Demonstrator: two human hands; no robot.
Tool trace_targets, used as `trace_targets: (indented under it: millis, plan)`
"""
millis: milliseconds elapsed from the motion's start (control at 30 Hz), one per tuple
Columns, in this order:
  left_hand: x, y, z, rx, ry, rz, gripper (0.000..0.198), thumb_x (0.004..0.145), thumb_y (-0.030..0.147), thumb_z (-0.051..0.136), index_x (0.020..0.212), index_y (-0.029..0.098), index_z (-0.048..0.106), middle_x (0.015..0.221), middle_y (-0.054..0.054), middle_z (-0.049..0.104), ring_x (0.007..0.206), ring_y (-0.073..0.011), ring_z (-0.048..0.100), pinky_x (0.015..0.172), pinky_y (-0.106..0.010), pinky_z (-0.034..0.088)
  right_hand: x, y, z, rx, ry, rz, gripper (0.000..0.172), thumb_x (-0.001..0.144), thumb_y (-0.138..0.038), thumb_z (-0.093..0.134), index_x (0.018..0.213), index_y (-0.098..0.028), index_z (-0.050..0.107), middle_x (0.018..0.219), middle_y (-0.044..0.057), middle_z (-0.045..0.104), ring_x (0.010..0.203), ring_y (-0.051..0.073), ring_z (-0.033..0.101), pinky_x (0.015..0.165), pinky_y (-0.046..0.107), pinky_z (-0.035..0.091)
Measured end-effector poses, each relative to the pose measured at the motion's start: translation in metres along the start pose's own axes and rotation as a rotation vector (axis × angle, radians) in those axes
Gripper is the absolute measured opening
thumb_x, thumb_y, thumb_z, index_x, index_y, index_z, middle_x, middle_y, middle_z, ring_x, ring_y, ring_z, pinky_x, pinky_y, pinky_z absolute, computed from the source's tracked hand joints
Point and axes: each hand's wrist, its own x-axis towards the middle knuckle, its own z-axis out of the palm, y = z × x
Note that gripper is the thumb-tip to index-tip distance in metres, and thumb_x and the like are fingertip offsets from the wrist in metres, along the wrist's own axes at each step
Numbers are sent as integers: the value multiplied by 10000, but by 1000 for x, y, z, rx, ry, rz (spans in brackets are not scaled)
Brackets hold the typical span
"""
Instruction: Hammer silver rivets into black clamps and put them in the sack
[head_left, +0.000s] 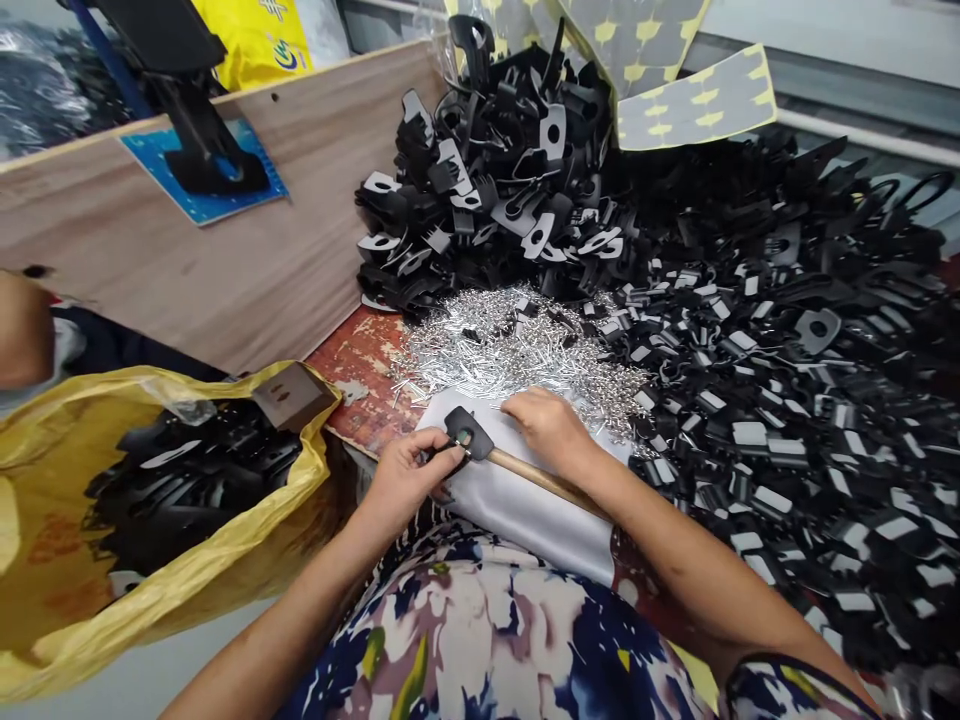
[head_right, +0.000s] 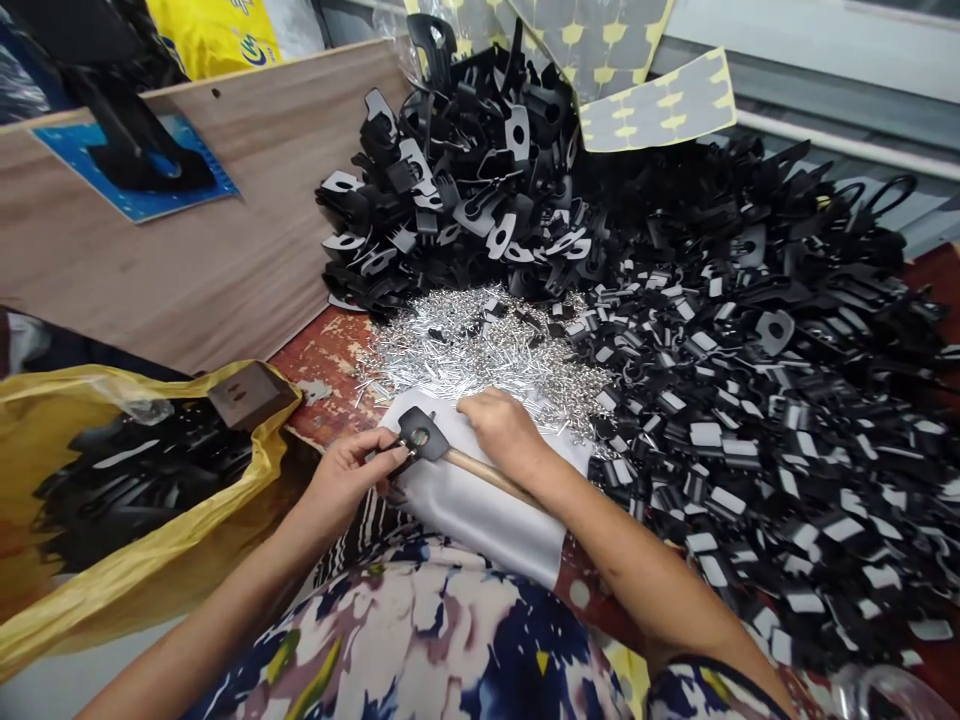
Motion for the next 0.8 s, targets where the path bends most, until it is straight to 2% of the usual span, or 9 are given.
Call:
trace_targets:
  millis: [100,200,267,300,367,500,633,733,800]
  plan:
    - [1,-6,-3,-130,0,-49,310,693,401,795,583,180,607,582,44,456,481,-94,416,423,-203,380,24,-7,7,-161,-133,-132,199,946,-78,556,836,-196,672,820,67,699,858,223,582,759,331,423]
    - [1,-10,-2,-275,6,-86,298,691,386,806,606,172,616,606,48,460,475,-76,413,411,-185,401,32,-19,15,-247,-166,-193,71,926,-207,623,883,-175,670,869,122,690,881,271,563,805,387,410]
    - [1,-10,-2,-363,10,-114,323,685,384,820,604,169,592,609,57,434,464,-63,394,405,-176,405,32,-22,21,-324,-171,-191,157,888,-305,675,924,-152,669,900,155,680,887,303,556,805,416,407]
    - [1,-10,-2,-399,12,-127,336,679,384,827,605,168,581,609,61,423,458,-57,381,399,-173,402,32,-22,23,-358,-170,-182,160,881,-299,676,931,-147,668,902,161,676,879,307,555,798,421,405]
    - [2,-10,-3,-465,13,-152,348,666,377,840,612,168,567,614,66,414,453,-50,356,387,-170,397,31,-17,25,-390,-162,-158,60,894,-175,619,920,-154,669,886,153,675,860,293,556,792,412,402]
    - [4,-7,-5,-585,11,-176,321,660,345,841,650,172,572,638,63,447,464,-50,350,371,-168,378,29,2,18,-362,-134,-119,223,867,-5,527,882,-175,671,908,125,676,871,256,566,802,372,420]
    - [5,-4,-6,-622,-9,-174,288,663,319,829,665,170,583,643,55,465,475,-52,356,363,-158,353,18,27,8,-198,-33,-38,270,842,-7,510,929,-188,691,906,81,676,871,222,601,797,334,466]
    - [5,-2,-6,-642,-46,-162,273,660,328,815,662,164,598,654,35,505,480,-60,366,359,-164,362,7,41,-2,2,148,23,355,854,-44,505,1107,-199,700,993,78,705,908,225,642,827,350,509]
    - [4,-1,-5,-674,-53,-158,258,661,348,801,679,160,626,677,9,559,501,-79,412,358,-179,375,-1,42,-12,63,267,71,310,879,-81,507,1077,-205,710,993,78,716,894,230,662,826,371,527]
